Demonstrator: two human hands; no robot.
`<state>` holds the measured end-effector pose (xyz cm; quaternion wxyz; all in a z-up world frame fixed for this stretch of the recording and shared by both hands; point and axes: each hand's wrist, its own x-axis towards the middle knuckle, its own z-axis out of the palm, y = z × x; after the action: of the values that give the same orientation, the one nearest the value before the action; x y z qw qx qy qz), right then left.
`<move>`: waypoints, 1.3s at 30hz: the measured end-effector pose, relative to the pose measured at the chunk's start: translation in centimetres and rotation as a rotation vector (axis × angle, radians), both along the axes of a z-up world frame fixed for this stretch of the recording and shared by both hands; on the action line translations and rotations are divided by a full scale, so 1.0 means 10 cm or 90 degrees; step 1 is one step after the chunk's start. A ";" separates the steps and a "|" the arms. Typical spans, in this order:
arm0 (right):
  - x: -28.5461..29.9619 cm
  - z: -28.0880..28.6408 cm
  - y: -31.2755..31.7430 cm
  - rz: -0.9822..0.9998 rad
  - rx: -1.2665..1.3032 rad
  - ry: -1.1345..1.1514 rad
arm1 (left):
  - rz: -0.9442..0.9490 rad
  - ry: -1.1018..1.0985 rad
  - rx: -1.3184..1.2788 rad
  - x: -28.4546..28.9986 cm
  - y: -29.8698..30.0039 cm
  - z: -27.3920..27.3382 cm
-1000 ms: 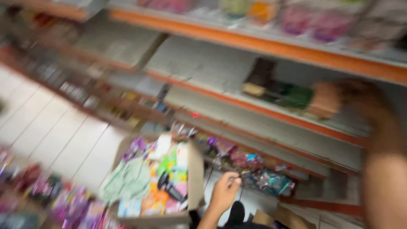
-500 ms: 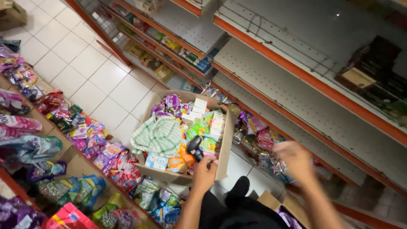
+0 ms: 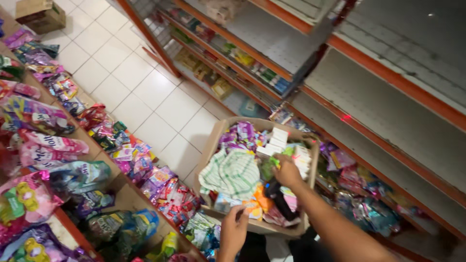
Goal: The person picks up toiletries and snack packets from a cardboard box, scans their barcodes with a handheld scanner, and places them onto shelves in a store aisle.
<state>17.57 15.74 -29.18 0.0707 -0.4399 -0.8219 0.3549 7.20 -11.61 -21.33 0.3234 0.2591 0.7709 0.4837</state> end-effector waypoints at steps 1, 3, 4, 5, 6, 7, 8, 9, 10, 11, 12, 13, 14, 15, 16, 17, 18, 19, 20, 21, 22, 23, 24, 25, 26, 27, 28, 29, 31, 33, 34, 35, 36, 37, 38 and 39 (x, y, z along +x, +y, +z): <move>-0.14 -0.01 0.08 0.017 0.045 -0.010 | 0.014 0.002 -0.043 -0.08 -0.12 -0.05; -0.40 -0.01 0.21 0.016 0.034 -0.096 | 0.063 -0.043 -0.083 -0.26 -0.29 -0.13; -0.51 0.00 0.23 0.014 0.030 -0.139 | 0.087 -0.066 -0.102 -0.34 -0.35 -0.16; -0.59 0.00 0.23 0.020 0.021 -0.171 | 0.102 -0.023 -0.104 -0.41 -0.39 -0.18; -0.65 -0.01 0.23 0.026 0.013 -0.203 | 0.116 0.020 -0.105 -0.49 -0.41 -0.19; -0.69 -0.02 0.21 0.031 0.004 -0.236 | 0.129 0.062 -0.107 -0.56 -0.44 -0.18; -0.73 -0.05 0.18 0.015 0.013 -0.239 | 0.142 0.106 -0.111 -0.62 -0.45 -0.16; -0.72 -0.08 0.20 -0.004 0.023 -0.244 | 0.151 0.148 -0.112 -0.68 -0.42 -0.15; -0.70 -0.12 0.21 -0.024 0.034 -0.249 | 0.160 0.191 -0.113 -0.74 -0.38 -0.15; -0.67 -0.16 0.20 -0.019 0.051 -0.233 | 0.166 0.222 -0.110 -0.83 -0.29 -0.18; -0.63 -0.20 0.18 -0.013 0.069 -0.217 | 0.171 0.252 -0.107 -0.91 -0.19 -0.21; -0.56 -0.22 0.19 -0.009 0.088 -0.201 | 0.176 0.282 -0.101 -0.96 -0.12 -0.23; -0.48 -0.22 0.19 -0.037 0.016 -0.182 | 0.169 0.303 -0.123 -1.00 -0.05 -0.26; -0.43 -0.20 0.22 -0.065 -0.051 -0.158 | 0.163 0.328 -0.139 -1.10 0.10 -0.32; -0.37 -0.15 0.24 -0.093 -0.118 -0.131 | 0.158 0.352 -0.156 -1.18 0.21 -0.36; -0.27 -0.07 0.22 -0.128 -0.213 -0.027 | 0.133 0.356 -0.228 -1.21 0.28 -0.38; -0.15 0.04 0.18 -0.162 -0.305 0.080 | 0.107 0.361 -0.299 -1.24 0.35 -0.40; -0.03 0.16 0.11 -0.194 -0.397 0.190 | 0.080 0.366 -0.373 -1.25 0.39 -0.40; 0.09 0.31 0.02 -0.187 -0.413 0.221 | 0.101 0.303 -0.300 -1.23 0.42 -0.37; 0.17 0.47 -0.04 -0.177 -0.425 0.256 | 0.123 0.243 -0.224 -1.23 0.49 -0.32; 0.22 0.64 -0.05 -0.166 -0.437 0.291 | 0.142 0.181 -0.148 -1.22 0.58 -0.25; 0.26 0.80 -0.09 -0.193 -0.484 0.321 | 0.103 0.104 -0.115 -1.19 0.67 -0.15; 0.30 0.96 -0.19 -0.220 -0.531 0.352 | 0.061 0.027 -0.084 -1.13 0.73 -0.02; 0.34 1.10 -0.31 -0.245 -0.587 0.381 | 0.023 -0.049 -0.061 -1.04 0.74 0.12; 0.37 1.24 -0.41 -0.253 -0.583 0.385 | -0.007 -0.058 -0.011 -0.91 0.79 0.27; 0.33 1.37 -0.50 -0.254 -0.576 0.395 | -0.035 -0.060 0.045 -0.82 0.91 0.45; 0.28 1.49 -0.55 -0.255 -0.569 0.405 | -0.065 -0.061 0.100 -0.75 1.01 0.65; 0.23 1.58 -0.58 -0.277 -0.577 0.410 | -0.078 -0.046 0.131 -0.67 1.08 0.86; 0.20 1.76 -0.65 -0.324 -0.592 0.419 | -0.108 -0.018 0.192 -0.53 1.17 1.25; 0.24 1.90 -0.64 -0.258 -0.514 0.427 | -0.137 0.215 0.301 -0.55 1.25 1.56; 0.27 1.96 -0.64 -0.226 -0.477 0.428 | -0.148 0.331 0.352 -0.54 1.27 1.69; 0.29 2.01 -0.62 -0.213 -0.451 0.430 | -0.146 0.325 0.331 -0.54 1.29 1.80; 0.31 2.06 -0.60 -0.200 -0.426 0.433 | -0.143 0.319 0.309 -0.53 1.29 1.89; 0.36 2.11 -0.59 -0.187 -0.400 0.433 | -0.139 0.312 0.287 -0.51 1.29 1.96; 0.40 2.15 -0.58 -0.220 -0.401 0.413 | -0.139 0.323 0.284 -0.50 1.28 2.01; 0.44 2.20 -0.55 -0.252 -0.398 0.395 | -0.137 0.337 0.286 -0.52 1.31 2.04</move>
<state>21.92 10.20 -7.15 0.2430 -0.4617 -0.5165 0.6790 2.02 1.46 -0.94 0.0971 0.5198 0.6705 0.5204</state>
